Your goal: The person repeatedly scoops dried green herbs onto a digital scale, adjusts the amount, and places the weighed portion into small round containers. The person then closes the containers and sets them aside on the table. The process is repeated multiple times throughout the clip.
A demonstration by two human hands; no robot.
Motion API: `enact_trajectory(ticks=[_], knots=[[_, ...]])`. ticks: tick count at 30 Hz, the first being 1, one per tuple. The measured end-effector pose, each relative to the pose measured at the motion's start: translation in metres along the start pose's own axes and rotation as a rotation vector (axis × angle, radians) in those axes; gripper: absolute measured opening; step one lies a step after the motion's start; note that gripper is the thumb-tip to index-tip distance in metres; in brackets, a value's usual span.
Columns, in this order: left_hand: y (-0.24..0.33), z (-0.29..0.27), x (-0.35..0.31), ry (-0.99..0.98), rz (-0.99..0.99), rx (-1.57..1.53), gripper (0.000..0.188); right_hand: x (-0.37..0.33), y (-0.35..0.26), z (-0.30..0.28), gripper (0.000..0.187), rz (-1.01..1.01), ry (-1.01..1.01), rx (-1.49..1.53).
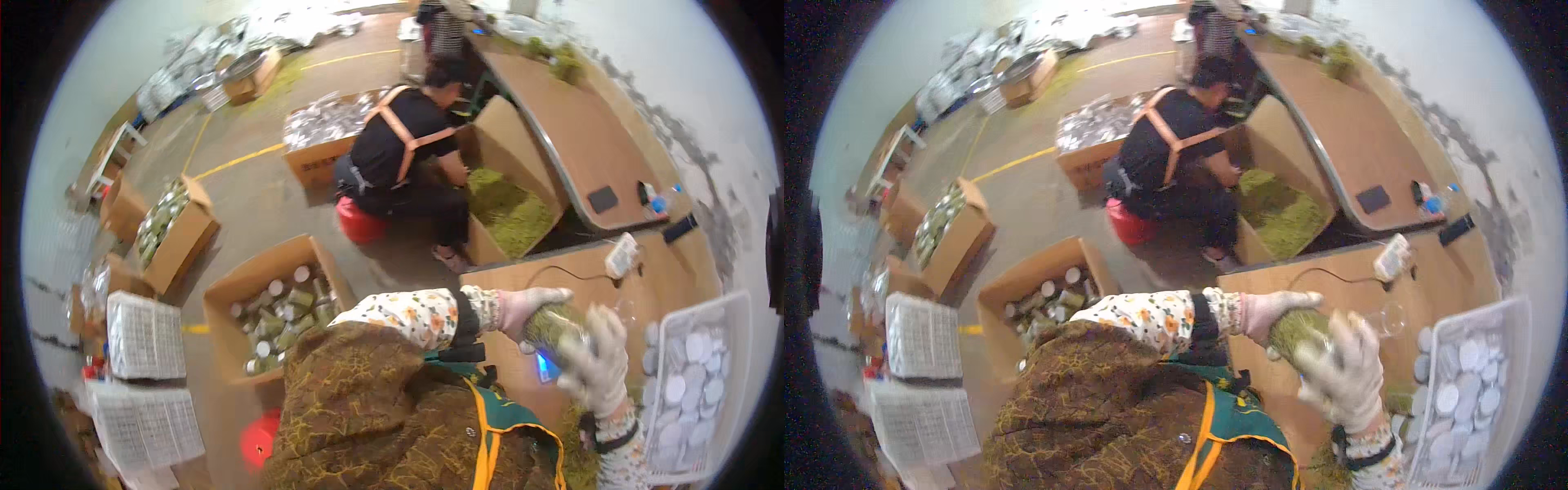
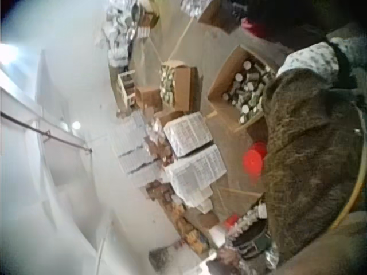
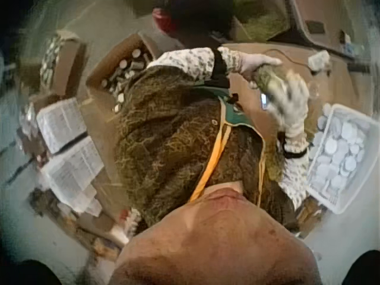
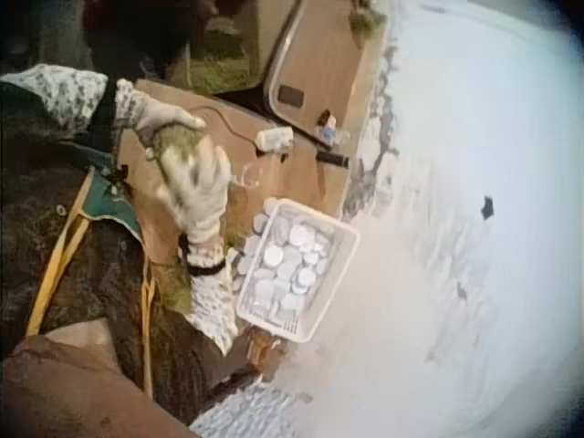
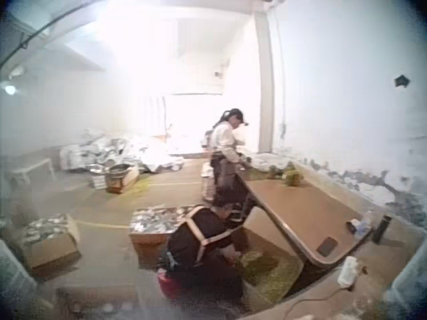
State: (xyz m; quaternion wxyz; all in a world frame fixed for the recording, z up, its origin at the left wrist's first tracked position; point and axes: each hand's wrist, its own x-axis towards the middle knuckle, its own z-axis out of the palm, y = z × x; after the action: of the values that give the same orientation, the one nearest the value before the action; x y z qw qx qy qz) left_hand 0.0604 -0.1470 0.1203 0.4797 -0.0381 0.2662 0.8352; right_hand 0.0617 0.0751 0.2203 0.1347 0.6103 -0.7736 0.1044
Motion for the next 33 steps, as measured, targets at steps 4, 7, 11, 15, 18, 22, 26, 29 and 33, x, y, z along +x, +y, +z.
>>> enact_trajectory(ticks=[4, 7, 11, 15, 18, 22, 26, 29, 33], knots=[[-0.001, 0.017, -0.007, 0.136, 0.360, 0.166, 0.045, -0.010, 0.012, 0.032, 0.072, -0.008, 0.278, 0.033], [-0.003, 0.026, -0.009, 0.598, 0.943, 0.665, 0.059, 0.002, 0.016, 0.073, 0.078, 0.755, 0.626, 0.907], [-0.029, 0.006, -0.041, 0.825, 0.979, 1.044, 0.069, 0.027, 0.005, 0.094, 0.063, 1.033, 0.428, 1.476], [-0.061, -0.035, -0.094, 0.905, 0.773, 0.924, 0.080, 0.042, -0.018, 0.113, 0.056, 1.150, -0.150, 1.496], [-0.084, -0.076, -0.161, 1.259, 0.683, 1.244, 0.075, 0.034, -0.028, 0.132, 0.071, 0.884, -0.143, 1.224], [-0.120, -0.137, -0.278, 1.469, 0.149, 1.319, 0.050, -0.009, -0.016, 0.119, 0.063, 0.735, 0.038, 1.131], [-0.123, -0.184, -0.292, 1.513, 0.259, 1.235, 0.038, -0.062, -0.010, 0.113, 0.053, 0.836, 0.051, 0.681], [-0.094, -0.208, -0.240, 1.318, 0.044, 1.522, 0.059, -0.110, -0.020, 0.110, 0.053, 1.137, 0.230, 0.847], [-0.048, -0.210, -0.111, 0.844, 0.211, 1.802, 0.055, -0.195, -0.033, 0.087, 0.053, 1.323, 0.510, 0.534]])
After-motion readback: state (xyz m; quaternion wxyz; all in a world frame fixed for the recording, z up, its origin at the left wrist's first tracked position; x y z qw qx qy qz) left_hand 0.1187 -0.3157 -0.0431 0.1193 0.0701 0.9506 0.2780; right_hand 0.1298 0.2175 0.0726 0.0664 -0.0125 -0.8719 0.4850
